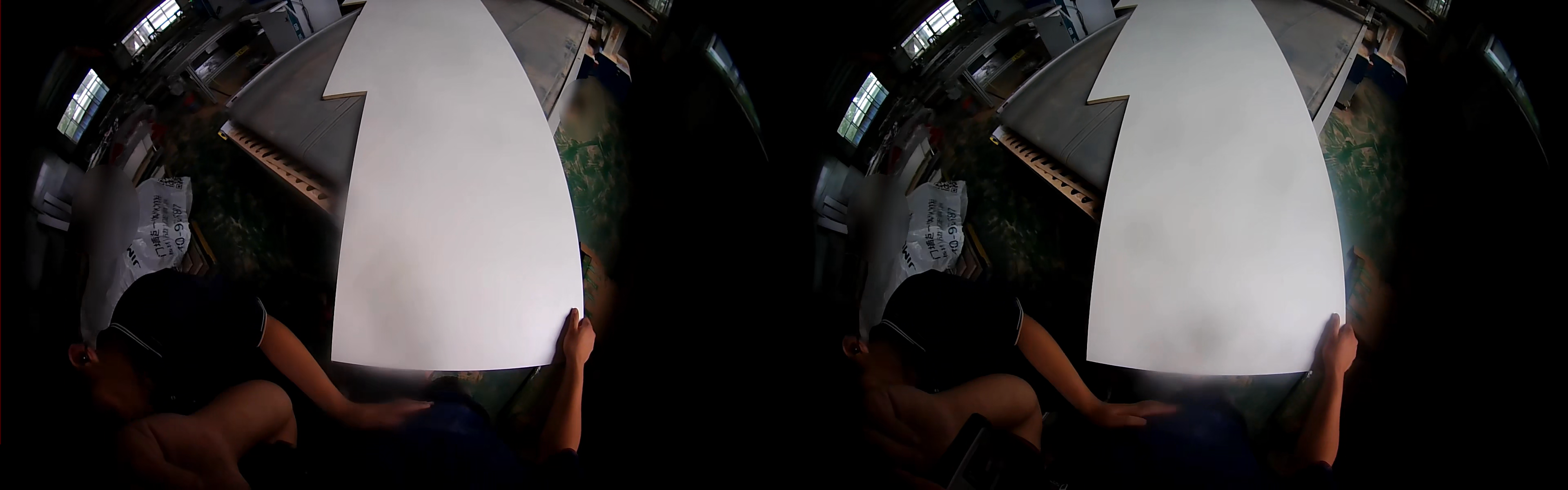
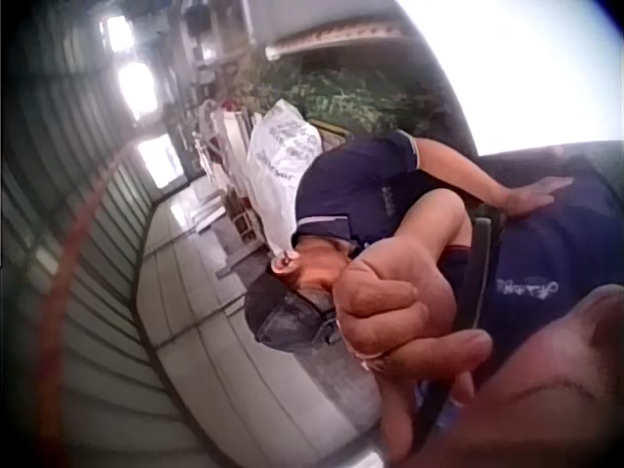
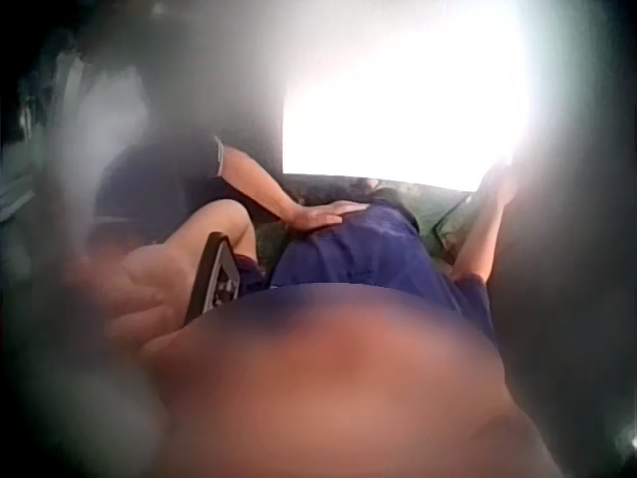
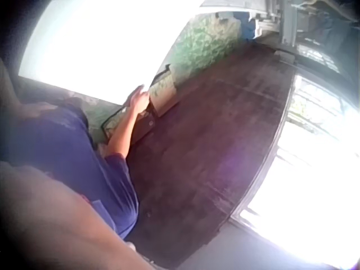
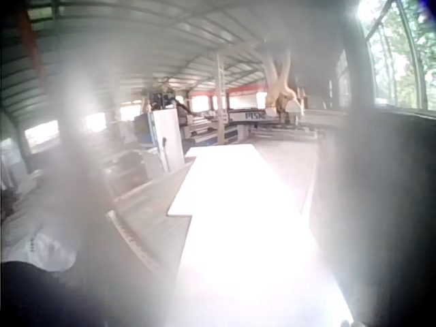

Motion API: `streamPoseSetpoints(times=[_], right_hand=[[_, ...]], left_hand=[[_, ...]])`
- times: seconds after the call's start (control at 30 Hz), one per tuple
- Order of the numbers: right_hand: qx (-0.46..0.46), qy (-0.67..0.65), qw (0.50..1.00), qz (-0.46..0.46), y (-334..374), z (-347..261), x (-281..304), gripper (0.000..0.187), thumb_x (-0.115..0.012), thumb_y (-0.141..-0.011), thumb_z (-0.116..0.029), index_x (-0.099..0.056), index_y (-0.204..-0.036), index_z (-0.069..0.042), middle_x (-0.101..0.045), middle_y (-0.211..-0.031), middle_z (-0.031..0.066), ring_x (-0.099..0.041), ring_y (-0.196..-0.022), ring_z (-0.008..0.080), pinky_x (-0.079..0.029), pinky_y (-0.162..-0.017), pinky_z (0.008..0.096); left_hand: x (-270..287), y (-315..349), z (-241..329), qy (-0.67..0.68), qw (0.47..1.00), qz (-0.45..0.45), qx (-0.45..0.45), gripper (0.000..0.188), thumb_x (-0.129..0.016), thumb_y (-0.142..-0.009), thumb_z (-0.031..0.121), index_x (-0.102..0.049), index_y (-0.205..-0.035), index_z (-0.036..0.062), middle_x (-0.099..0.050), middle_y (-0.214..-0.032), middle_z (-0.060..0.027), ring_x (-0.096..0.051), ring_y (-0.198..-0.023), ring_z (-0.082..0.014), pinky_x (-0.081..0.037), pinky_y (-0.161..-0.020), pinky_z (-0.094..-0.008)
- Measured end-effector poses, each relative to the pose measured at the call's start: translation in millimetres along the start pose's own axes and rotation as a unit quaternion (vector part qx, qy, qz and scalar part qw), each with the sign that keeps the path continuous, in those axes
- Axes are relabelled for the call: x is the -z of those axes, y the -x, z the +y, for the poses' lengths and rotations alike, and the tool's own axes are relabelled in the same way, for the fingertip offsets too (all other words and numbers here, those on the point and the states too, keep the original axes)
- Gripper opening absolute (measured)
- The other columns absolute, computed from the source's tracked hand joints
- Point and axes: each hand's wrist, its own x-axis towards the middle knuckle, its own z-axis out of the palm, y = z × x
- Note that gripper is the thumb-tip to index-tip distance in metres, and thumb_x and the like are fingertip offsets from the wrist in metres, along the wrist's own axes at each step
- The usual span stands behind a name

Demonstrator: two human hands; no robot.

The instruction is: The person uses a computer mouse and monitor to interface with a CNC router, then positions a white board on the machine bed by hand.

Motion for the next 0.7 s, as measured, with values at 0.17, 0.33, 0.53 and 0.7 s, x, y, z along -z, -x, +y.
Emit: streamPoseSetpoints(times=[0.17,0.33,0.53,0.7], right_hand=[[0.012,0.011,1.000,0.019,1,-2,-2,0.060,-0.047,-0.099,-0.055,-0.066,-0.087,0.001,-0.068,-0.086,0.0222,-0.066,-0.079,0.0384,-0.050,-0.073,0.0466],[-0.004,0.019,1.000,0.018,-1,0,-5,0.060,-0.047,-0.099,-0.055,-0.067,-0.087,0.000,-0.068,-0.085,0.0210,-0.066,-0.079,0.0368,-0.051,-0.074,0.0454],[0.004,0.001,1.000,0.001,0,-3,1,0.060,-0.048,-0.098,-0.055,-0.065,-0.085,0.001,-0.068,-0.086,0.0221,-0.065,-0.081,0.0393,-0.050,-0.074,0.0467],[0.000,-0.001,1.000,0.010,0,-3,1,0.060,-0.048,-0.098,-0.055,-0.064,-0.085,0.001,-0.067,-0.086,0.0227,-0.065,-0.081,0.0401,-0.049,-0.074,0.0471]], left_hand=[[8,7,-2,0.040,0.999,-0.011,0.006,0.022,-0.080,-0.072,0.026,-0.060,-0.080,0.0206,-0.049,-0.072,0.0127,-0.040,-0.058,-0.0014,-0.031,-0.056,-0.0157],[23,13,1,0.115,0.993,-0.020,0.012,0.020,-0.080,-0.075,0.028,-0.061,-0.078,0.0205,-0.049,-0.069,0.0124,-0.040,-0.056,-0.0017,-0.030,-0.054,-0.0155],[31,-32,9,0.003,0.983,-0.167,-0.071,0.033,-0.085,-0.068,0.030,-0.060,-0.087,0.0198,-0.050,-0.076,0.0126,-0.040,-0.058,-0.0021,-0.031,-0.052,-0.0159],[-1,-53,23,-0.179,0.955,-0.237,-0.024,0.050,-0.092,-0.055,0.029,-0.060,-0.092,0.0169,-0.053,-0.085,0.0119,-0.041,-0.062,-0.0026,-0.033,-0.051,-0.0162]])
